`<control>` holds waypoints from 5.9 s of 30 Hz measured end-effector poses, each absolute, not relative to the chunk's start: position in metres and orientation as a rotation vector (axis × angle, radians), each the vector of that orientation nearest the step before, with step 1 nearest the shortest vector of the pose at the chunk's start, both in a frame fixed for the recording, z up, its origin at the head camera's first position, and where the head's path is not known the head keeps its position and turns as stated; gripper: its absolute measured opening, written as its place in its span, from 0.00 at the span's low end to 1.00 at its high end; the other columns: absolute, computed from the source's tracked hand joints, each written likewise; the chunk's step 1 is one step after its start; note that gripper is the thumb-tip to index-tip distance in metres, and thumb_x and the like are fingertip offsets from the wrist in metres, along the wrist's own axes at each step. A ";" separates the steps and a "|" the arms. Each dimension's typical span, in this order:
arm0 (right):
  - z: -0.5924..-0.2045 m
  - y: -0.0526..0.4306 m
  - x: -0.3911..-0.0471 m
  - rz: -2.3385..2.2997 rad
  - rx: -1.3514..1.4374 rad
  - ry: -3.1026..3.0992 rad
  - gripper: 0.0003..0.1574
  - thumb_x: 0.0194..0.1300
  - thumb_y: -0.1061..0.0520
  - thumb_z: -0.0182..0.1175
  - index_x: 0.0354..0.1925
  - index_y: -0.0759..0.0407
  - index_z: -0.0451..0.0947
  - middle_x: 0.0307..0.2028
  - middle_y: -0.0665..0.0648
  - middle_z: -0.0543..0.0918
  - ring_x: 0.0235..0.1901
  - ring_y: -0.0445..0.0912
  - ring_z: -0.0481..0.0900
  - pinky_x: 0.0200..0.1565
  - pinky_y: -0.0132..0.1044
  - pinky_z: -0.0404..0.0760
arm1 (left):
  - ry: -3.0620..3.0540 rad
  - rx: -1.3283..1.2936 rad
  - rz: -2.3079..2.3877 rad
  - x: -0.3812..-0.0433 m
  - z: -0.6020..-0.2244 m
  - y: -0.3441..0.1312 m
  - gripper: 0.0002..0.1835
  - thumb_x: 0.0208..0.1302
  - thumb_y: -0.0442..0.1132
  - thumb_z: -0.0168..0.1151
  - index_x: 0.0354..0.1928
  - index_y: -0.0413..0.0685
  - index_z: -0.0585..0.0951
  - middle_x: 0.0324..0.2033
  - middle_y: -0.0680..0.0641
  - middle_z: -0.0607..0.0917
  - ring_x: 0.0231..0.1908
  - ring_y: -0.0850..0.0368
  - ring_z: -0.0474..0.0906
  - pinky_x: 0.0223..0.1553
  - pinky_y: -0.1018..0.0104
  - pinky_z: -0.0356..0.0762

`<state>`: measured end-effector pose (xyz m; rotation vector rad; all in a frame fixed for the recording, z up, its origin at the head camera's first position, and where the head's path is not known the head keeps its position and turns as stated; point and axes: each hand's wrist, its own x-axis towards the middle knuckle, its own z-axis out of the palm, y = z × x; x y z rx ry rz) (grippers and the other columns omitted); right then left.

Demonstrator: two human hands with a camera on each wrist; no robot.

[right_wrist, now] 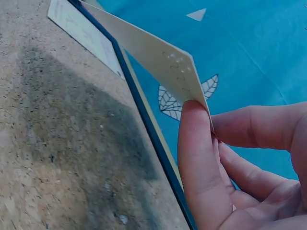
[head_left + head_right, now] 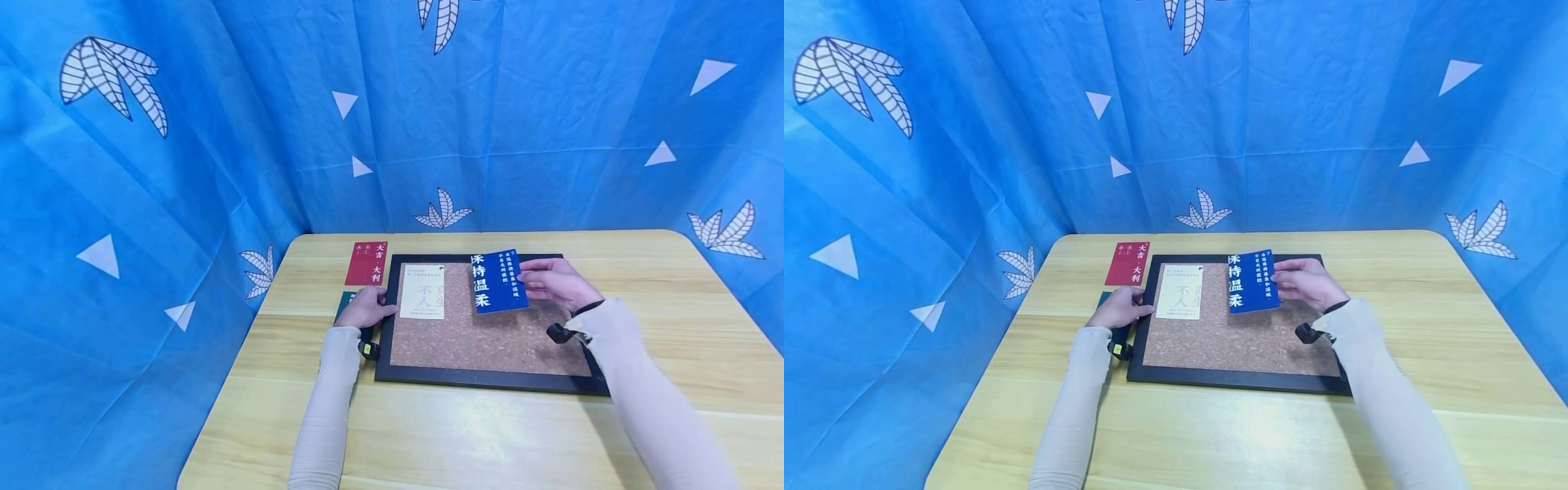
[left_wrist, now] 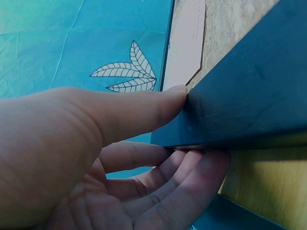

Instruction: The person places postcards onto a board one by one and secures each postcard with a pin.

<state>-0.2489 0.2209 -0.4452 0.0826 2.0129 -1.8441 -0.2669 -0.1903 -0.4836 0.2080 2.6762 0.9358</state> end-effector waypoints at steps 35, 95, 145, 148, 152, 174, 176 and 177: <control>-0.480 0.176 -0.265 -1.570 0.207 2.303 0.25 0.74 0.63 0.59 0.63 0.75 0.69 0.53 0.72 0.82 0.34 0.41 0.87 0.43 0.40 0.90 | 2.674 0.193 0.937 -0.265 -0.484 -0.190 0.11 0.69 0.45 0.70 0.37 0.44 0.84 0.25 0.46 0.79 0.25 0.54 0.76 0.28 0.67 0.70; -0.469 0.158 -0.272 -1.189 0.211 2.565 0.22 0.68 0.63 0.66 0.56 0.73 0.77 0.43 0.69 0.87 0.28 0.45 0.86 0.32 0.34 0.87 | 2.677 0.166 0.938 -0.263 -0.481 -0.188 0.11 0.68 0.45 0.70 0.39 0.44 0.85 0.25 0.45 0.79 0.25 0.54 0.75 0.27 0.67 0.69; -0.471 0.149 -0.272 -1.080 0.150 2.666 0.22 0.67 0.61 0.67 0.56 0.71 0.78 0.32 0.62 0.87 0.27 0.46 0.84 0.29 0.35 0.84 | 2.689 0.168 0.926 -0.264 -0.482 -0.191 0.12 0.68 0.46 0.70 0.35 0.45 0.83 0.25 0.46 0.78 0.25 0.54 0.75 0.28 0.67 0.69; -0.471 0.148 -0.272 -1.086 0.155 2.673 0.22 0.66 0.61 0.67 0.56 0.70 0.78 0.35 0.64 0.88 0.28 0.46 0.84 0.29 0.35 0.84 | 2.692 0.169 0.925 -0.263 -0.481 -0.191 0.12 0.68 0.45 0.70 0.34 0.45 0.82 0.24 0.46 0.77 0.24 0.53 0.74 0.28 0.67 0.68; -0.472 0.149 -0.271 -1.097 0.171 2.664 0.22 0.67 0.61 0.66 0.57 0.70 0.77 0.38 0.65 0.88 0.28 0.47 0.84 0.29 0.35 0.83 | 2.684 0.162 0.941 -0.262 -0.481 -0.191 0.12 0.68 0.46 0.70 0.34 0.46 0.83 0.24 0.46 0.78 0.24 0.53 0.75 0.28 0.66 0.69; -0.471 0.153 -0.271 -1.128 0.180 2.638 0.24 0.68 0.62 0.65 0.59 0.71 0.76 0.40 0.66 0.87 0.28 0.47 0.84 0.28 0.35 0.83 | 2.822 0.613 0.610 -0.258 -0.467 -0.127 0.27 0.70 0.49 0.67 0.68 0.50 0.78 0.71 0.48 0.75 0.73 0.48 0.68 0.74 0.49 0.68; -0.472 0.152 -0.272 -1.126 0.184 2.635 0.24 0.68 0.62 0.65 0.59 0.70 0.76 0.42 0.67 0.87 0.28 0.47 0.85 0.29 0.35 0.83 | 2.821 0.691 0.545 -0.260 -0.467 -0.120 0.27 0.70 0.49 0.67 0.68 0.50 0.78 0.71 0.48 0.76 0.72 0.48 0.69 0.75 0.50 0.67; -0.472 0.152 -0.272 -1.127 0.186 2.633 0.24 0.68 0.62 0.65 0.59 0.70 0.76 0.43 0.67 0.87 0.29 0.48 0.85 0.29 0.35 0.84 | 2.820 0.722 0.522 -0.260 -0.467 -0.116 0.27 0.70 0.49 0.67 0.68 0.50 0.79 0.70 0.48 0.76 0.72 0.48 0.69 0.75 0.50 0.66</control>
